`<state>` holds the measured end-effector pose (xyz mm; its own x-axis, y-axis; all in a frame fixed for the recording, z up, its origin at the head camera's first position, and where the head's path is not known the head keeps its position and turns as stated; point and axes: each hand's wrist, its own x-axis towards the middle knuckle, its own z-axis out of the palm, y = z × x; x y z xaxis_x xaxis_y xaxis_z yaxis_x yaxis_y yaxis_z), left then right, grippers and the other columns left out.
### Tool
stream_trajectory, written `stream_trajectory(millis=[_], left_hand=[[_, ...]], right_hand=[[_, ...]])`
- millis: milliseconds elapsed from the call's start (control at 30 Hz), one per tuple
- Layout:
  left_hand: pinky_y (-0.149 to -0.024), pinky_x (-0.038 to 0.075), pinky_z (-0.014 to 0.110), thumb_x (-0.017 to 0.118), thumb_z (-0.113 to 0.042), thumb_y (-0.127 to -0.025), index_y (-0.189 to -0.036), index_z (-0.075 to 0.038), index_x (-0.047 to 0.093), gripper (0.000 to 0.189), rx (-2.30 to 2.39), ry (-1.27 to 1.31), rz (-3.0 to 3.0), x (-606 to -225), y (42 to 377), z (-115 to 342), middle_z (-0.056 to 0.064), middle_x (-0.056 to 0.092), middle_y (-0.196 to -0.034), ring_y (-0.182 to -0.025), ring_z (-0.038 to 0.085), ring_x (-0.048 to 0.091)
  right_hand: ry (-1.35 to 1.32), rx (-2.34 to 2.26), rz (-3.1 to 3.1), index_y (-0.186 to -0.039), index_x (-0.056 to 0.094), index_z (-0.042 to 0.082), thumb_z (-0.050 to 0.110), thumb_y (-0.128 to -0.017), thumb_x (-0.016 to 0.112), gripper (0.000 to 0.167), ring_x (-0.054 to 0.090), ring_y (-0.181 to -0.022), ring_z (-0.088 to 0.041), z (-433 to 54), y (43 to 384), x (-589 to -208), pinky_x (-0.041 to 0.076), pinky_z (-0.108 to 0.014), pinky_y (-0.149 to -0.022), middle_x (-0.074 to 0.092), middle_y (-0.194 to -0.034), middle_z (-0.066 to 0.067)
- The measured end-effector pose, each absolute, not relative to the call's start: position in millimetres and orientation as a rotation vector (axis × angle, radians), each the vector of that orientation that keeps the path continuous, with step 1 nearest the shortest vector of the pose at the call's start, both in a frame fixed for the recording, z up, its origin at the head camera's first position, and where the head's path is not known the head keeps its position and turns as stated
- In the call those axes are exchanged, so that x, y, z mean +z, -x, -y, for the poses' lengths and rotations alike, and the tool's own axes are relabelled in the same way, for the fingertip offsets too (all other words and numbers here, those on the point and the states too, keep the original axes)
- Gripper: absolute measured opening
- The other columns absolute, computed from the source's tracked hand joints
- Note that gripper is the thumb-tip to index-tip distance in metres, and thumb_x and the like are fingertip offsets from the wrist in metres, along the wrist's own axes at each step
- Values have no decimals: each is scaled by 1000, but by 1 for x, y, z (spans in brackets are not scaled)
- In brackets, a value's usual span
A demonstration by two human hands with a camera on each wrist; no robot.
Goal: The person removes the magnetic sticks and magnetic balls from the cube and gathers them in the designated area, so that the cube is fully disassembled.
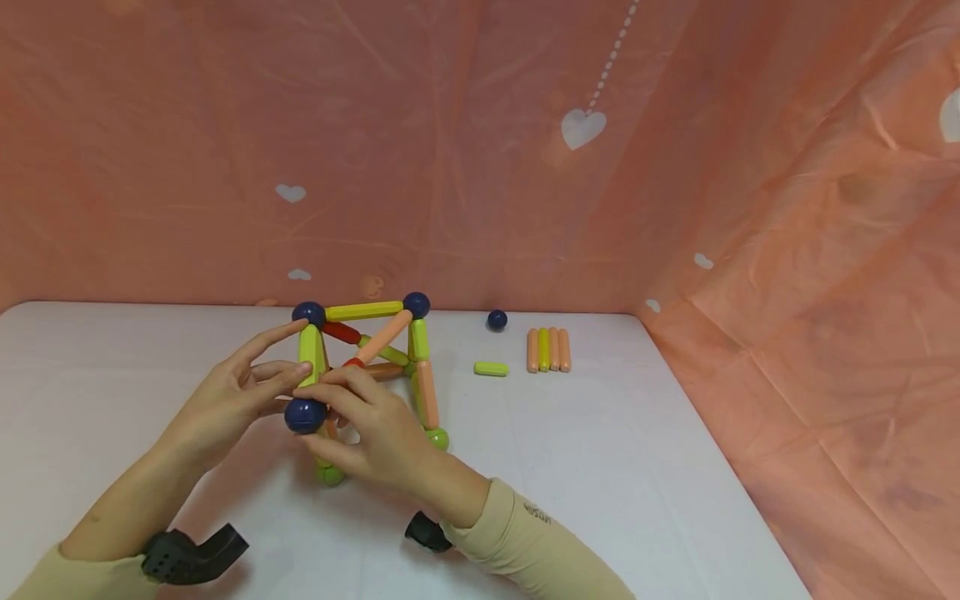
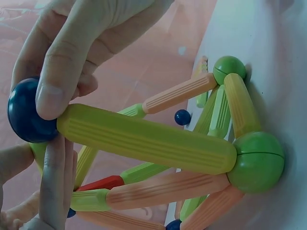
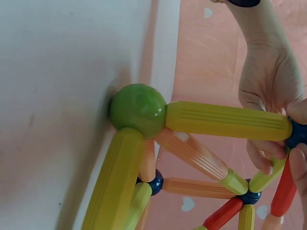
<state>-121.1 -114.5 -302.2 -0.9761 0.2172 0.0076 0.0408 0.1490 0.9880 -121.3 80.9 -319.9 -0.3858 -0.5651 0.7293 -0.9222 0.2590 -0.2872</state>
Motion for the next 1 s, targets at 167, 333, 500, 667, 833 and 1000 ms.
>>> stream_trajectory(millis=[167,333,500,667,833,1000], left_hand=[[-78,56,27,61,-31,-95,-150,-22,31,63,1953,-257,-2266,-302,122,114,6,69,-100,-85,12,69],[-77,56,26,60,-28,-95,-150,-21,31,62,1957,-263,-2267,-302,123,115,11,69,-105,-85,9,68],[-79,55,25,58,-27,-97,-151,-21,28,62,1947,-290,-2262,-303,123,115,11,68,-107,-85,9,68],[-83,54,27,57,-27,-98,-151,-21,25,62,1943,-307,-2252,-304,122,116,5,68,-103,-86,11,68],[-87,53,31,55,-27,-98,-151,-21,23,62,1947,-330,-2236,-304,122,116,1,68,-102,-89,12,68],[-88,52,32,53,-28,-99,-151,-21,20,62,1953,-338,-2217,-304,122,115,-1,67,-100,-89,13,67]], right_hand=[[-1337,901,2024,-118,62,1,8,-75,81,48,61,-93,-13,-80,121,-321,47,-9,-79,61,-113,-12],[-1331,855,2019,-118,60,0,8,-74,82,50,62,-95,-13,-80,119,-323,47,-9,-80,62,-114,-12],[-1333,882,2024,-117,59,0,5,-74,81,49,59,-88,-11,-78,118,-324,47,-9,-79,62,-112,-11],[-1320,897,2033,-117,59,0,5,-75,80,46,58,-86,-11,-78,117,-325,48,-10,-77,61,-112,-10],[-1313,884,2036,-117,59,0,5,-76,79,46,59,-88,-12,-78,117,-325,48,-9,-79,61,-113,-11],[-1315,830,2036,-117,57,0,8,-79,77,44,59,-91,-12,-78,117,-325,47,-9,-81,61,-115,-12]])
